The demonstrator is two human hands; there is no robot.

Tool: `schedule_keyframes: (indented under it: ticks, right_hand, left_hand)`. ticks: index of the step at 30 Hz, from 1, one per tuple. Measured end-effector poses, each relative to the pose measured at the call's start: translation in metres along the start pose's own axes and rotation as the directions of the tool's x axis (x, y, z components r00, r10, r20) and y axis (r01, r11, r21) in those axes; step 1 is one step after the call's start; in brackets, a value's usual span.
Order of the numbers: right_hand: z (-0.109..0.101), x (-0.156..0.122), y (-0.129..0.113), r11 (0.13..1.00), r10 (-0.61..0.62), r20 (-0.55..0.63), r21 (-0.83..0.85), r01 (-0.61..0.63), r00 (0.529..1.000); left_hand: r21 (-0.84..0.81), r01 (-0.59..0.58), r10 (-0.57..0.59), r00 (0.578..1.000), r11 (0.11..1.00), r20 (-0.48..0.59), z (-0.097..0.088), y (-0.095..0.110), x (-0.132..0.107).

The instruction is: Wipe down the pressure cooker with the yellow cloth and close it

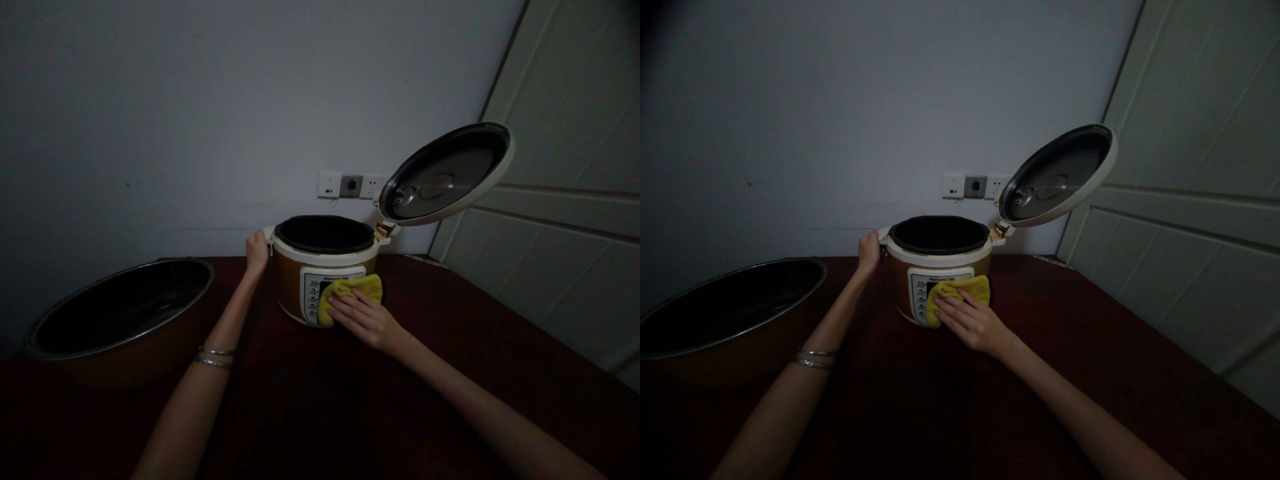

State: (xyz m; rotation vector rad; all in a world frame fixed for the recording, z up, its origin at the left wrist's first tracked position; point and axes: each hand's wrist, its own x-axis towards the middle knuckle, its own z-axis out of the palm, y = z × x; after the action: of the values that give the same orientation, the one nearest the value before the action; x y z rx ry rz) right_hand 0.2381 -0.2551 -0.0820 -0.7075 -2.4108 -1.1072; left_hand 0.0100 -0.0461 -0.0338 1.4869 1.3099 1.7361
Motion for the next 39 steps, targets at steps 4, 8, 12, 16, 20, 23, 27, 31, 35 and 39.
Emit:
schedule_keyframes:
  ticks: [4, 8, 12, 16, 20, 23, 27, 31, 35, 39]
  right_hand:
    - [-0.005, 0.050, 0.007, 0.995, 0.069, -0.111, -0.058, -0.076, 0.991]
    - [0.017, 0.084, -0.011, 0.986, 0.118, -0.149, -0.096, -0.133, 0.982]
    - [0.048, 0.082, -0.040, 0.991, 0.085, -0.049, -0.104, -0.089, 0.995]
    - [0.065, 0.054, -0.062, 0.998, 0.045, 0.098, -0.043, -0.041, 0.994]
    - [0.054, 0.026, -0.068, 0.997, 0.009, 0.196, 0.079, -0.024, 0.981]
    - [0.028, 0.016, -0.063, 0.988, 0.051, 0.157, 0.137, -0.073, 0.986]
    - [-0.012, 0.016, -0.046, 0.981, 0.178, -0.006, 0.074, -0.177, 0.984]
    - [-0.038, 0.024, -0.019, 0.973, 0.225, -0.136, -0.024, -0.230, 0.965]
    - [-0.046, 0.033, 0.003, 0.976, 0.206, -0.079, -0.059, -0.211, 0.975]
    - [-0.038, 0.041, 0.006, 0.962, 0.271, -0.012, -0.003, -0.271, 0.962]
  left_hand:
    - [0.022, 0.019, -0.019, 1.000, 1.000, 0.009, 0.000, -0.001, 0.000]
    - [0.010, 0.033, -0.034, 0.999, 0.999, 0.038, -0.001, 0.000, 0.000]
    - [0.079, 0.029, -0.036, 0.995, 0.996, 0.088, -0.005, 0.003, 0.000]
    - [0.189, 0.012, -0.033, 0.993, 0.982, 0.109, -0.009, 0.005, 0.002]
    - [0.243, -0.012, -0.018, 0.993, 0.970, 0.119, -0.009, 0.006, 0.005]
    - [0.278, -0.029, -0.005, 0.993, 0.960, 0.121, -0.009, 0.006, 0.004]
    - [0.408, -0.107, 0.064, 0.991, 0.907, 0.118, -0.019, 0.016, -0.004]
    - [0.625, -0.165, 0.190, 0.981, 0.763, 0.026, -0.040, 0.049, -0.019]
    - [0.653, -0.278, 0.258, 0.958, 0.704, 0.129, -0.056, 0.081, -0.038]
    - [0.513, -0.452, 0.144, 0.835, 0.730, 0.530, -0.065, 0.086, -0.059]
